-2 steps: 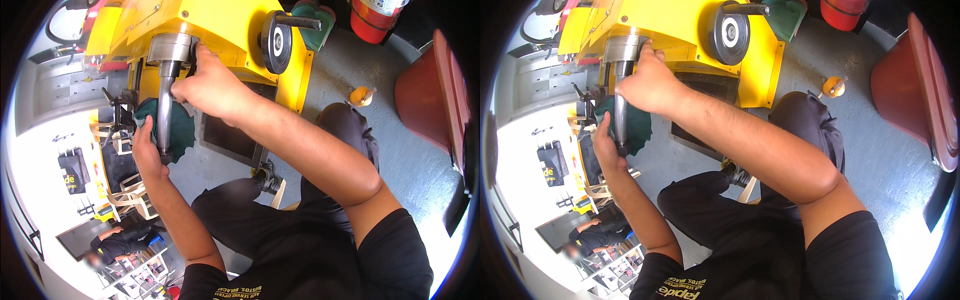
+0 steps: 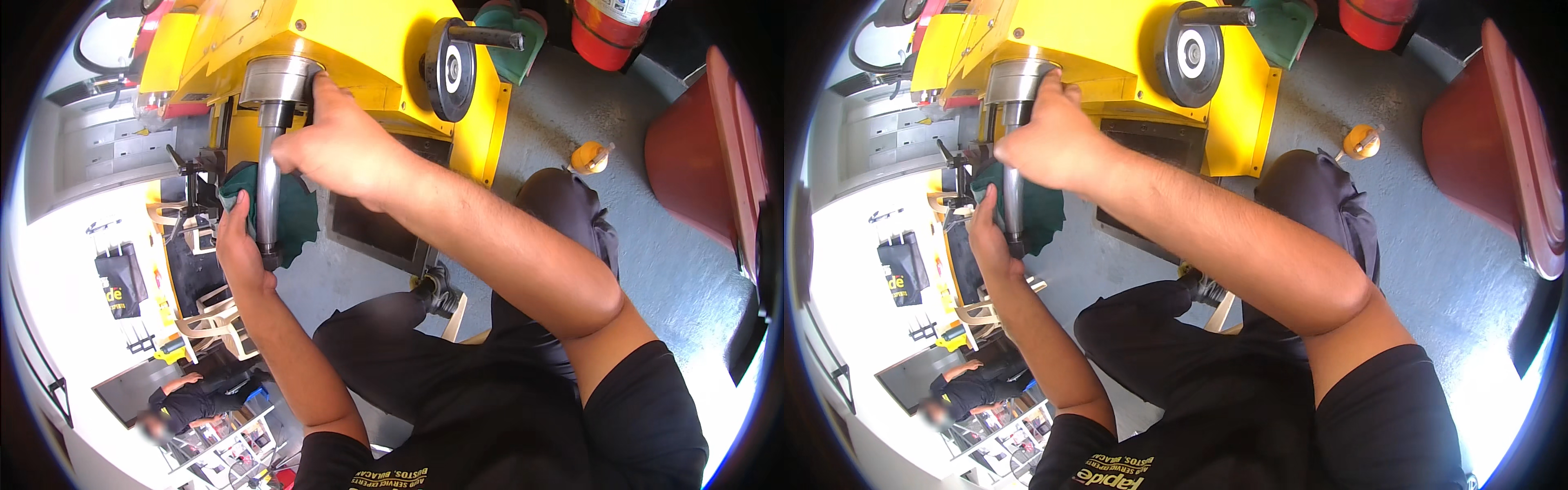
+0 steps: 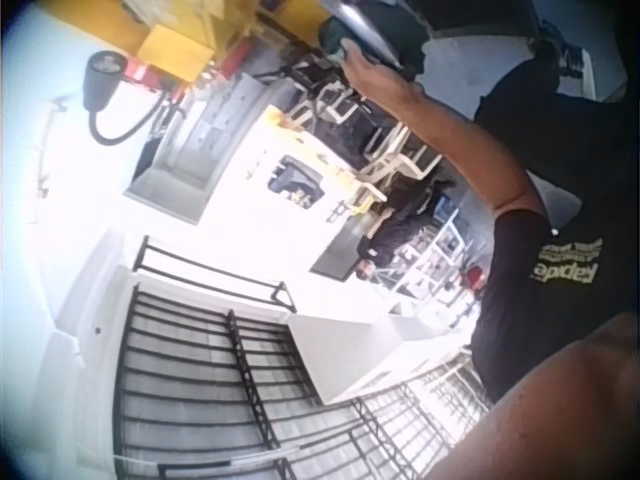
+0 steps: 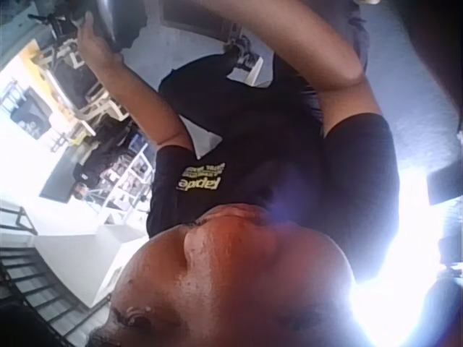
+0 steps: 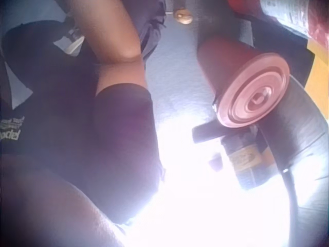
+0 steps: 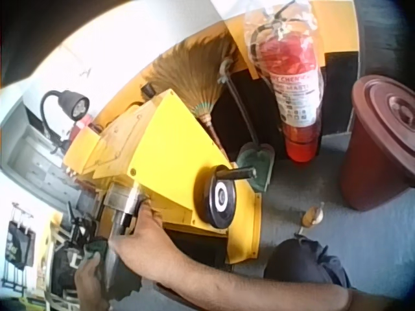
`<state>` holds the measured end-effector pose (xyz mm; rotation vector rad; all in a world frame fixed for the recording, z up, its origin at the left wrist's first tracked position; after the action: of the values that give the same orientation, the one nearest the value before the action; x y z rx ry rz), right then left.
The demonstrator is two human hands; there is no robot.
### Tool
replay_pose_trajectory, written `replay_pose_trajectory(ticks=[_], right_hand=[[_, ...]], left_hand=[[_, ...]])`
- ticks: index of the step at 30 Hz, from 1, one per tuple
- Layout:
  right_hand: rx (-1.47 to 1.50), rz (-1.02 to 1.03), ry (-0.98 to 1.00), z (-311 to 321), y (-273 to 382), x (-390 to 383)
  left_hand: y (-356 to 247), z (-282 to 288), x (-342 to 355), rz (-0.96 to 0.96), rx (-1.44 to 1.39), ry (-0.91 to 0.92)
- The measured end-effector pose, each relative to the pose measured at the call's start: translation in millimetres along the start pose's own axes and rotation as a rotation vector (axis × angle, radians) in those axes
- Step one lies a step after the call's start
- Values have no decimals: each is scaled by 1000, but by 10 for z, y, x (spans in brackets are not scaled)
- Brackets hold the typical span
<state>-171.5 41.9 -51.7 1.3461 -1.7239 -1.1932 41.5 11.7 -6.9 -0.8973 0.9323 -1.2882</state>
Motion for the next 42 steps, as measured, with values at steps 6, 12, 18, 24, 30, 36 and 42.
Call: replay_pose_trajectory(ticks=[6, 12, 18, 24, 30, 36, 42], right_hand=[[14, 54, -44, 23, -99, 72], [-36, -27, 8, 25, 1, 0], [-100, 63, -78, 36, 35, -13], [-8, 29, -3, 52, -90, 56], [-7, 15, -36, -6, -42, 5], [-182, 28, -44, -11, 76, -47], [-82, -32, 36, 21, 129, -67]], left_hand=[[-17, -28, -12, 10, 12, -11], [-26, -41, -54, 13, 6, -38], [5, -36, -41, 37, -23, -6], [-37, -77, -57, 17, -33, 8], [-10, -42, -18, 17, -20, -5], [-8, -26, -10, 14, -20, -5], [50, 42, 6, 16, 5, -19]])
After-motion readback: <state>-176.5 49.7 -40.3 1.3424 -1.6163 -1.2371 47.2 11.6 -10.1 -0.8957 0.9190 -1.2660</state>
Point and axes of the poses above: each hand's wrist, its own x-axis towards the middle knuckle, its own z-axis out of the back of the hand, y = z × x, the point moved 4 cm from there along x, towards the middle knuckle, and after that the axes turned 3 degrees about y, right-handed, at the moved point
